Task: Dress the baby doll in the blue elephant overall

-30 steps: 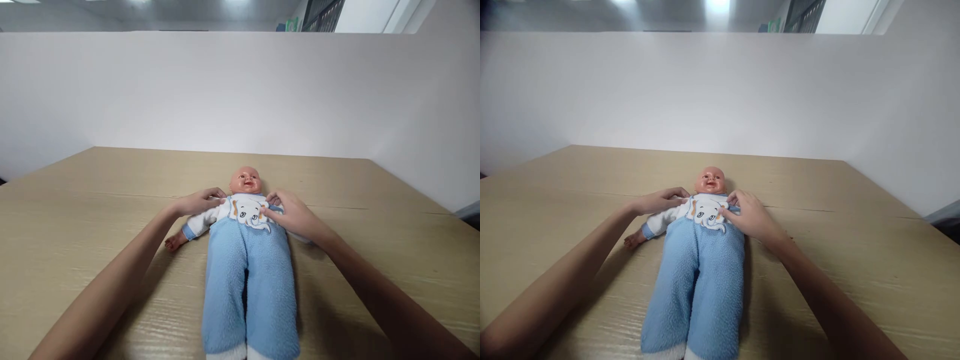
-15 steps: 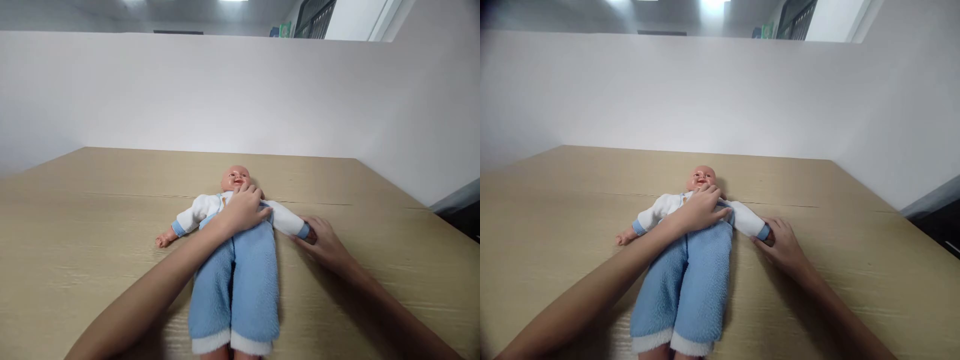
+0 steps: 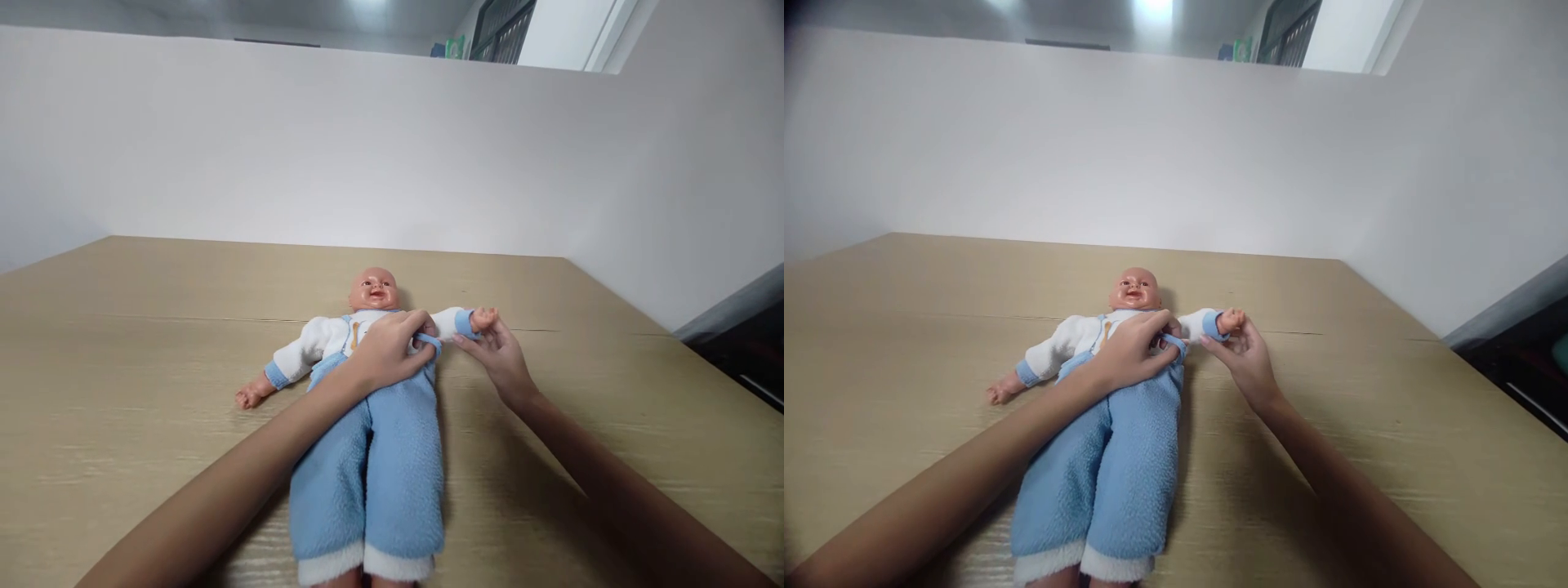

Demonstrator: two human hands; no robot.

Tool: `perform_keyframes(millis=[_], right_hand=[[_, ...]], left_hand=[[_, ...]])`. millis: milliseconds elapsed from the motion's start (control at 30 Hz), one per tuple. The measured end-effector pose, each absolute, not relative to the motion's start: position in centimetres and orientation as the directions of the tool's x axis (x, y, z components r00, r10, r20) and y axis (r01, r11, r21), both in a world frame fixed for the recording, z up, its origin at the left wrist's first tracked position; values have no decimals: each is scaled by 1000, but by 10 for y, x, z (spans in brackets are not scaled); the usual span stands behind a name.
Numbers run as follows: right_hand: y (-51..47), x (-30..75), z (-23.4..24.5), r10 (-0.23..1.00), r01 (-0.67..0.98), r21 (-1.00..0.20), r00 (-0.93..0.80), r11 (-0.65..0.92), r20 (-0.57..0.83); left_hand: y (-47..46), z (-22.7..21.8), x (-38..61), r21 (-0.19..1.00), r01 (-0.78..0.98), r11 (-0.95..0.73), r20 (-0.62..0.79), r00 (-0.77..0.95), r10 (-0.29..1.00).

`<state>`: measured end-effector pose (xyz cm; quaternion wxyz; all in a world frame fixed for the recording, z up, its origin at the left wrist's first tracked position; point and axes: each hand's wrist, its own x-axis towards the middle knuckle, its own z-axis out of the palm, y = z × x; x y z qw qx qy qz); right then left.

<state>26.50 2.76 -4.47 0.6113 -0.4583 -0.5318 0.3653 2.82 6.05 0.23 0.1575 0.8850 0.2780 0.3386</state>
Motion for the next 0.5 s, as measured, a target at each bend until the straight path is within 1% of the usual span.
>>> perform_keyframes(millis=[67, 133, 267, 333, 400, 500], right_hand=[[39, 248, -41, 926, 33, -938, 149, 345, 346], [45, 234, -44, 916, 64, -924, 116, 378, 383], [41, 216, -58, 880, 265, -849, -1, 458, 475], [34, 215, -60, 860, 326, -801, -85, 502, 504], [27, 217, -58, 838, 329, -772, -159, 544, 522], [20, 220, -51, 809, 316, -745, -208, 588, 550]], left_hand=[[58, 1, 26, 482, 361, -799, 555, 580, 597], [58, -2, 23, 468, 345, -813, 616, 532, 581], [57, -9, 19, 377, 342, -861, 733, 458, 503], [57, -9, 19, 361, 352, -864, 761, 424, 491], [57, -7, 20, 402, 360, -842, 759, 383, 526], [62, -2, 23, 544, 350, -762, 685, 339, 645]])
